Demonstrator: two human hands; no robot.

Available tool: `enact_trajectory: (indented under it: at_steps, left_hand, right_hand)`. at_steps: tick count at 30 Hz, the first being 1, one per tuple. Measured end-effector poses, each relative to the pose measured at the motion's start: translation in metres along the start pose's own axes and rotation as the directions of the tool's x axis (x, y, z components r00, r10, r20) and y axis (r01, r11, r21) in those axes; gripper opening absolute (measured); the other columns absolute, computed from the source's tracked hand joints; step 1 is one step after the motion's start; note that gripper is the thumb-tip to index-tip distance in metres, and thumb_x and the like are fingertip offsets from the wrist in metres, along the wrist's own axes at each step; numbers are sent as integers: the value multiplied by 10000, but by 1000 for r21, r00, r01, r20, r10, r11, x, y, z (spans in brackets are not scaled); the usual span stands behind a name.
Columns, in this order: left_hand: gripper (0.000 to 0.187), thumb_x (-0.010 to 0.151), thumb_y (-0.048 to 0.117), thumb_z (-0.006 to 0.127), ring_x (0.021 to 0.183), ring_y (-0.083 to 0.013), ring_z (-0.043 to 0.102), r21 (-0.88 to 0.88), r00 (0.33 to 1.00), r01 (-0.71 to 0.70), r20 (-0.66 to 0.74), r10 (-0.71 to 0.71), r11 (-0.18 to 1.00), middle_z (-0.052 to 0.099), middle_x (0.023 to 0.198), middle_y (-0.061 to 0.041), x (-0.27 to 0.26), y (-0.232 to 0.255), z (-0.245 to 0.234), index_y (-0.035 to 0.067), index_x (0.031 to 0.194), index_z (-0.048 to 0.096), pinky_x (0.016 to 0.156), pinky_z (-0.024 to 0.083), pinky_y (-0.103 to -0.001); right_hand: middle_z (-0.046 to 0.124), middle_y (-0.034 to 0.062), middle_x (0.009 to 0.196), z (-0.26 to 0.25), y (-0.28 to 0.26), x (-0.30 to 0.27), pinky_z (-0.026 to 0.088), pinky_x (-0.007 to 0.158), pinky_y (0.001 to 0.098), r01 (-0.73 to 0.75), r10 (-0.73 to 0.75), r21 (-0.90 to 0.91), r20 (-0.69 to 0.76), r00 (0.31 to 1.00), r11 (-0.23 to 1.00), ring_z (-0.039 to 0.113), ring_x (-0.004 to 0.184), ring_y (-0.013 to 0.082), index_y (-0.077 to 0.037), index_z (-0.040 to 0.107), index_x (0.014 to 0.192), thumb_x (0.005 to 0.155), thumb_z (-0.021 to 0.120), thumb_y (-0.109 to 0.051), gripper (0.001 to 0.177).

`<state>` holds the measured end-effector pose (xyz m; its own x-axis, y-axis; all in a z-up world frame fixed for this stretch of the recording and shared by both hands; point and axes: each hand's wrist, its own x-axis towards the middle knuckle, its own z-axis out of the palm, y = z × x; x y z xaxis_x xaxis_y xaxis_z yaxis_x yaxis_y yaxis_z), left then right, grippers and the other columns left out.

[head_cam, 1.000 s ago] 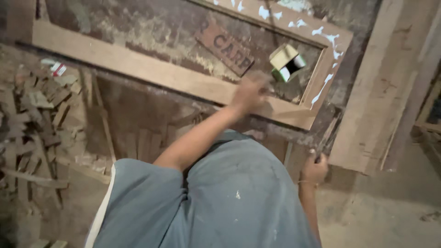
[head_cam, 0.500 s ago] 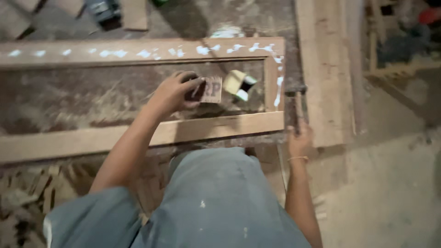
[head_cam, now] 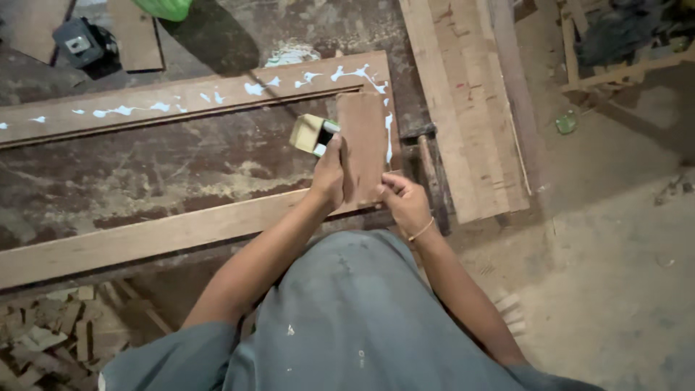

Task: The person hammers nails into a wooden frame using a hammer. They repeatedly pick up nails from a box and drive them into the wood to secure the frame pieces together.

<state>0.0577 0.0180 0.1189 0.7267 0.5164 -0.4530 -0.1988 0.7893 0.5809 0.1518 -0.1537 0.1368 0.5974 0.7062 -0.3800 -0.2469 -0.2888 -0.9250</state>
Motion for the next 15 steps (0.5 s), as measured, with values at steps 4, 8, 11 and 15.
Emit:
enact_trajectory:
  at_steps: [4,8,11,15]
  left_hand:
    - [406,898,255,656,992,-246,725,562,971,-148,-72,227,813,730,1113,-139,13,-35,10,36,1240,657,872,577,-378]
    - [378,844,140,741,994,-264,746,878,899,-197,-16,438,436,753,1104,-168,48,-55,23,19,1201,714,868,567,-354]
    - [364,860,129,756,1077,-336,713,919,829,-261,56,557,296,733,1174,-213,68,-64,26,23,1207,726,915,554,-374]
    - [352,841,135,751,1038,-334,735,933,799,-188,-35,600,305,743,1133,-199,67,-69,34,39,1179,744,910,566,-375]
  right_hand:
    - [723,74,865,-49,19,38,550,635,282,-46,27,-151,-129,991,988,668,714,117,13,714,1237,938,701,-135,334]
    - [771,109,1007,-83,30,73,569,764,308,355,-417,-506,-10,909,786,739,873,158,-35,747,1180,910,754,-137,288]
    - [716,175,910,-90,36,101,542,727,383,335,-443,-673,11,896,659,689,788,307,-104,773,1173,881,770,-138,294]
    - [715,179,931,-87,32,111,552,742,403,301,-395,-675,16,919,673,703,834,346,-130,765,1138,863,761,-166,277]
